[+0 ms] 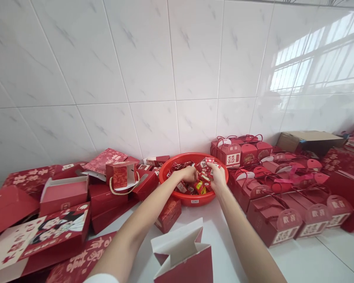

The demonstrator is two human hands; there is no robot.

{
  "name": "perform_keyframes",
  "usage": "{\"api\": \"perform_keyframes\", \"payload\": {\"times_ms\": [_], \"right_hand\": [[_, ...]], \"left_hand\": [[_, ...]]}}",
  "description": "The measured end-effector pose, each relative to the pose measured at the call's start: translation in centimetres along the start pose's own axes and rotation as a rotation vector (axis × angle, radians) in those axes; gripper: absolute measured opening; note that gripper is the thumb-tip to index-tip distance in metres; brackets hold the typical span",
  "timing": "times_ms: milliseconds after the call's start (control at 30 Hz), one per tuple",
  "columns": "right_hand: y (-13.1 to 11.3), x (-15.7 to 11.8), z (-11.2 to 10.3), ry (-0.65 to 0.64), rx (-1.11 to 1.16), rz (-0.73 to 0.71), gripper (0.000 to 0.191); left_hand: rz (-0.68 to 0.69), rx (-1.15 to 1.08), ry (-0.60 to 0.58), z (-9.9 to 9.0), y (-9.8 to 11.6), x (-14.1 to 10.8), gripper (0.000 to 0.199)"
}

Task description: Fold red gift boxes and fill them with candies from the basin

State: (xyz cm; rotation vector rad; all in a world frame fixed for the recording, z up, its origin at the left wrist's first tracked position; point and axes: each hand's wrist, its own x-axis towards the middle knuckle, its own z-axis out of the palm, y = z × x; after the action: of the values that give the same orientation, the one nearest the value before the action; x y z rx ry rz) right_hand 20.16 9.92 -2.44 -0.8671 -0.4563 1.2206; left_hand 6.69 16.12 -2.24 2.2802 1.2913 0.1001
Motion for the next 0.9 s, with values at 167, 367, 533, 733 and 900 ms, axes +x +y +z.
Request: {"api": "perform_keyframes", "payload": {"times_ms": [167, 367, 533, 733, 900], "right_hand": [[-1.3, -0.9, 0.6, -0.055, 0.032, 0.041, 0.011], [-5.2, -4.6, 1.5, -0.215, 0.079, 0.034, 0.014], [-7.8, -8.2, 1.4, -0.435, 0.081, -0.124, 0.024], [-9.0, -11.2, 1.1, -0.511, -0.048, -0.280, 0.025], [-9.1, -12.6, 0.9, -0.594, -0.191, -0.344, 0.024]], "left_hand": [[0.155, -0.311, 0.314, -2.1, 0.8, -3.9, 0.008], [0.407, -0.734, 0.450, -3.4, 3.5, -13.0, 0.032], [0.538, -0.645, 0.387, -2.9, 6.7, -21.6, 0.024], [0.440, -0.026, 0.268, -0.8, 8.7, -26.0, 0.020], [0.301, 0.084, 0.199, -0.3, 7.7, -26.3, 0.012]]}}
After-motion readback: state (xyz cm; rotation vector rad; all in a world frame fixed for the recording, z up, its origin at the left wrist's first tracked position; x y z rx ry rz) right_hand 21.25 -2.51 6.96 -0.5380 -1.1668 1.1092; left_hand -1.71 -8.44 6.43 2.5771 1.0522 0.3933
